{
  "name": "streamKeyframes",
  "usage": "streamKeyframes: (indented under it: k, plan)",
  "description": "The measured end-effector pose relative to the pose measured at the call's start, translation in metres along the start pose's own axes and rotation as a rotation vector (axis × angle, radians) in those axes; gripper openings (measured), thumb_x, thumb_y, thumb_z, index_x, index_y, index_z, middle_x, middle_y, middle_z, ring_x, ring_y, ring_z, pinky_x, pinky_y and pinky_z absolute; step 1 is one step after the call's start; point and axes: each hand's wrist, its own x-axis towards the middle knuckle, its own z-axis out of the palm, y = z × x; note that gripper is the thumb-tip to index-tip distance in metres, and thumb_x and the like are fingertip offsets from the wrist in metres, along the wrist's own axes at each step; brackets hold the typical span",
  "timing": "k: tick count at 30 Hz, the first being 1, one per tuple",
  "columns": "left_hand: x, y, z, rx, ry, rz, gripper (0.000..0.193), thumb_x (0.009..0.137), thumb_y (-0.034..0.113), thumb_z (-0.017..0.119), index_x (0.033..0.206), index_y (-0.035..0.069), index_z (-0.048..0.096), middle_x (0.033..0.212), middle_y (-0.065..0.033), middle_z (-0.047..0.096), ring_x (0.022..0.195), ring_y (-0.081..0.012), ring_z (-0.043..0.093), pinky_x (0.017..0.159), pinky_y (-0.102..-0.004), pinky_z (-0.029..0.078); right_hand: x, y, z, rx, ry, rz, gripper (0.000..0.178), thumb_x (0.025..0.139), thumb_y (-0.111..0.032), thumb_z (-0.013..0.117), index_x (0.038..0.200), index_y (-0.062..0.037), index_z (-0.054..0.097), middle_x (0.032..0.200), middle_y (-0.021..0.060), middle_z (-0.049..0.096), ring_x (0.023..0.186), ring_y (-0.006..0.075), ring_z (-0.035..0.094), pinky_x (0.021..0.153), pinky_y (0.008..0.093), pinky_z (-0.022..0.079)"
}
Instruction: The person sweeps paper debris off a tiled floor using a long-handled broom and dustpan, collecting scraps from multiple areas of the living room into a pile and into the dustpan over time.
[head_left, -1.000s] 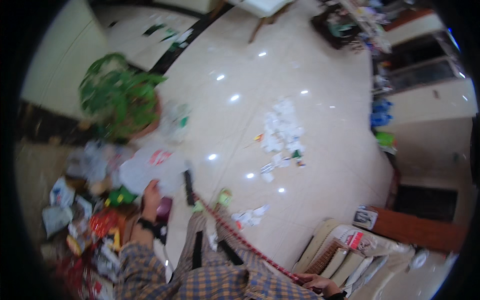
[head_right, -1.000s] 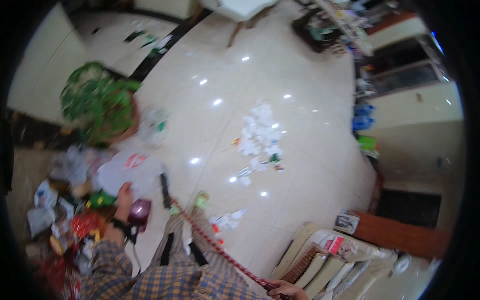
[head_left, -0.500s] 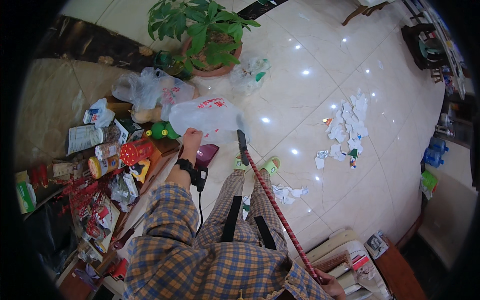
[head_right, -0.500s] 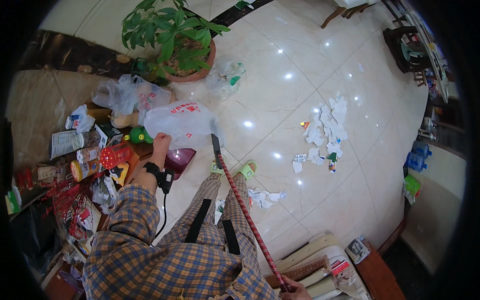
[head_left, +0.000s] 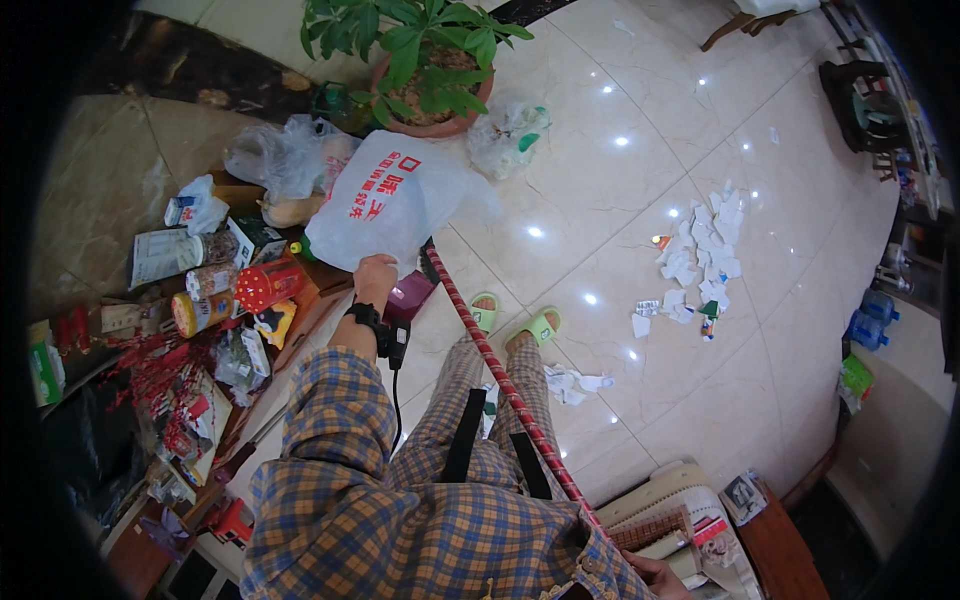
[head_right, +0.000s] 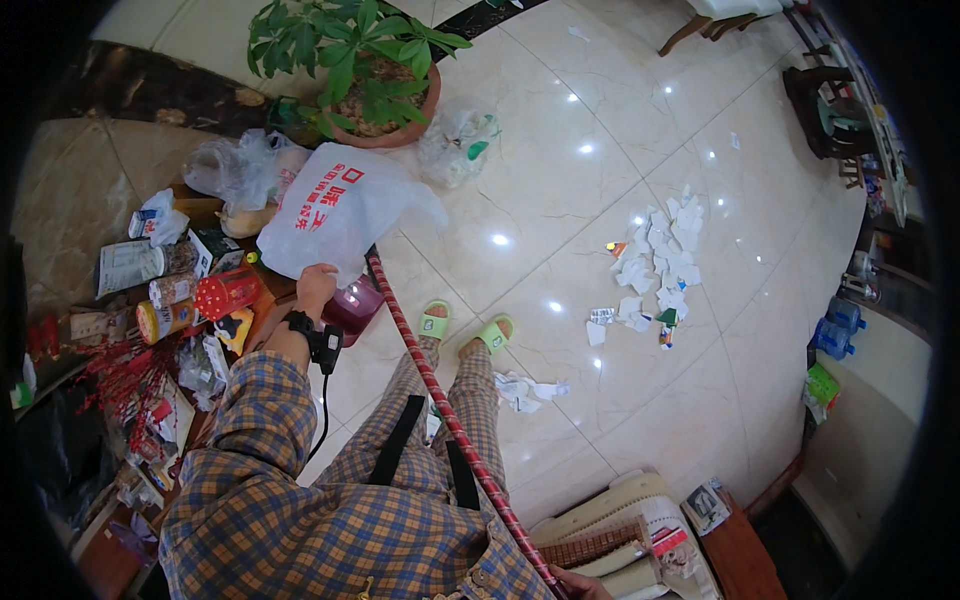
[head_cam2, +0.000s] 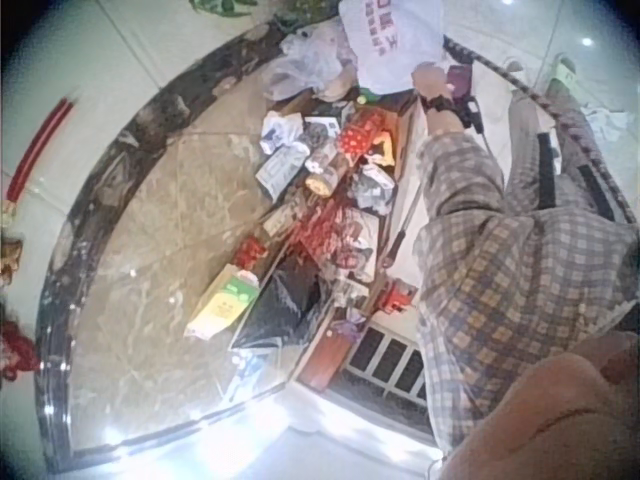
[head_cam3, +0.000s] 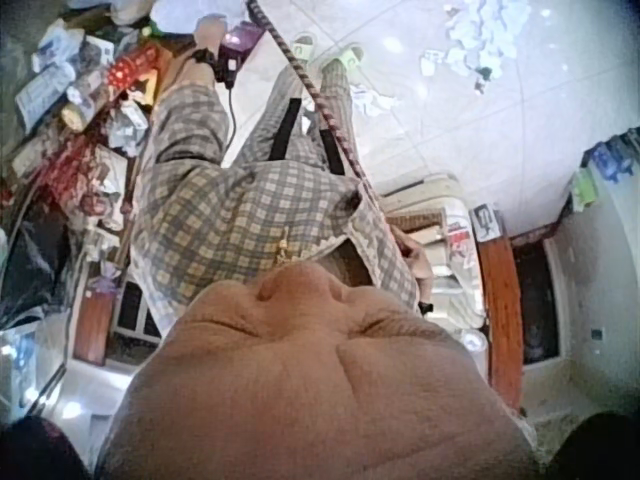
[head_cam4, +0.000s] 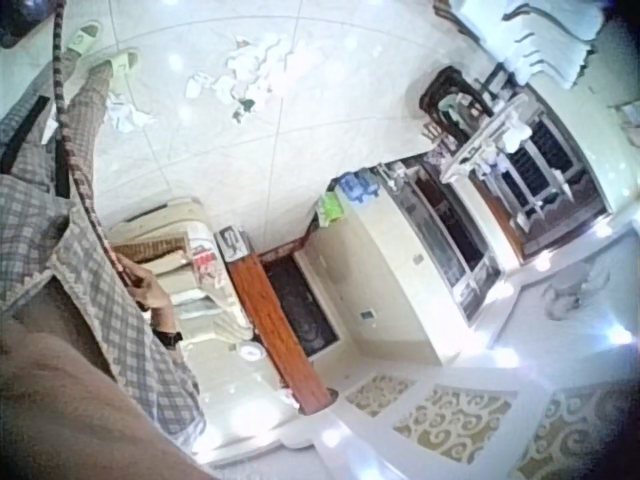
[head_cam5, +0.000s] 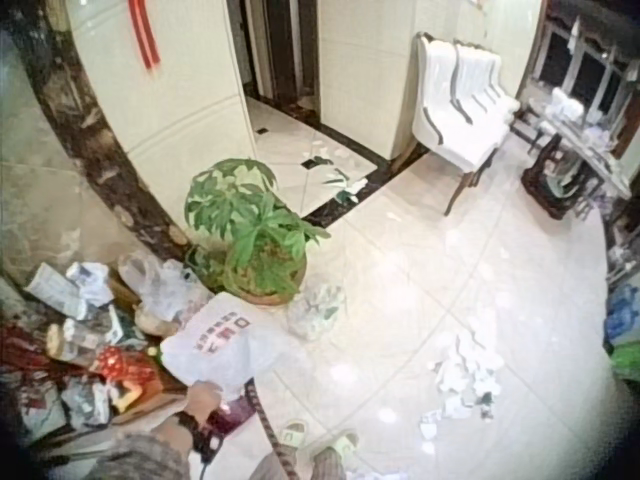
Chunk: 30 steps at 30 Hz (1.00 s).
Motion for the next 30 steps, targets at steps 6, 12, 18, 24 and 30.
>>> streamKeyframes:
  k: [6, 12, 18, 24, 30]
  plan:
    - [0.012, -0.015, 0.007, -0.141, 0.219, -0.003, 0.028, 0.063, 0.005, 0.046, 0.083, 0.013, 0.063, 0.086, -0.0177, 0.057, 0.081, -0.0314, 0.055, 0.074, -0.0339, 0.044, 0.004, -0.007, 0.002, 0.067, 0.011, 0.008, 0.064, 0.068, -0.002, 0.062, 0.123, 0.0017, 0.031, 0.115, 0.0082, 0.046, 0.100, 0.0140, 0.045, 0.086, 0.0253, 0.034]
    - [0.025, -0.004, 0.011, -0.536, 0.498, 0.137, 0.030, 0.058, -0.002, 0.051, 0.085, 0.007, 0.062, 0.080, -0.0183, 0.058, 0.075, -0.0282, 0.057, 0.068, -0.0315, 0.045, -0.001, -0.006, -0.008, 0.064, 0.017, 0.056, 0.061, 0.070, 0.002, 0.058, 0.124, 0.0011, 0.029, 0.116, 0.0073, 0.045, 0.101, 0.0132, 0.044, 0.087, 0.0244, 0.033]
    - [0.040, 0.003, 0.018, -0.868, 0.182, 0.052, 0.030, 0.062, 0.006, 0.055, 0.091, 0.006, 0.060, 0.084, -0.0204, 0.056, 0.074, -0.0282, 0.056, 0.068, -0.0319, 0.046, 0.001, -0.014, -0.002, -0.026, 0.028, 0.043, 0.059, 0.072, 0.002, 0.055, 0.125, 0.0009, 0.028, 0.119, 0.0073, 0.042, 0.103, 0.0131, 0.043, 0.088, 0.0237, 0.032]
    - [-0.008, 0.033, -0.003, 0.236, 0.226, 0.233, 0.040, 0.066, 0.008, 0.056, 0.106, 0.010, 0.049, 0.088, -0.0174, 0.052, 0.083, -0.0337, 0.054, 0.069, -0.0345, 0.046, -0.003, -0.014, -0.004, 0.056, 0.012, -0.004, 0.058, 0.074, 0.000, 0.054, 0.125, 0.0012, 0.026, 0.122, 0.0096, 0.040, 0.108, 0.0145, 0.039, 0.091, 0.0256, 0.028]
    - [-0.007, 0.021, 0.004, 0.589, -0.182, 0.411, 0.051, 0.067, 0.011, 0.057, 0.115, 0.010, 0.039, 0.097, -0.0199, 0.048, 0.087, -0.0363, 0.051, 0.071, -0.0361, 0.045, -0.012, 0.006, -0.026, 0.068, -0.029, -0.034, 0.063, 0.073, -0.005, 0.058, 0.126, 0.0010, 0.025, 0.123, 0.0114, 0.038, 0.112, 0.0156, 0.036, 0.093, 0.0281, 0.026]
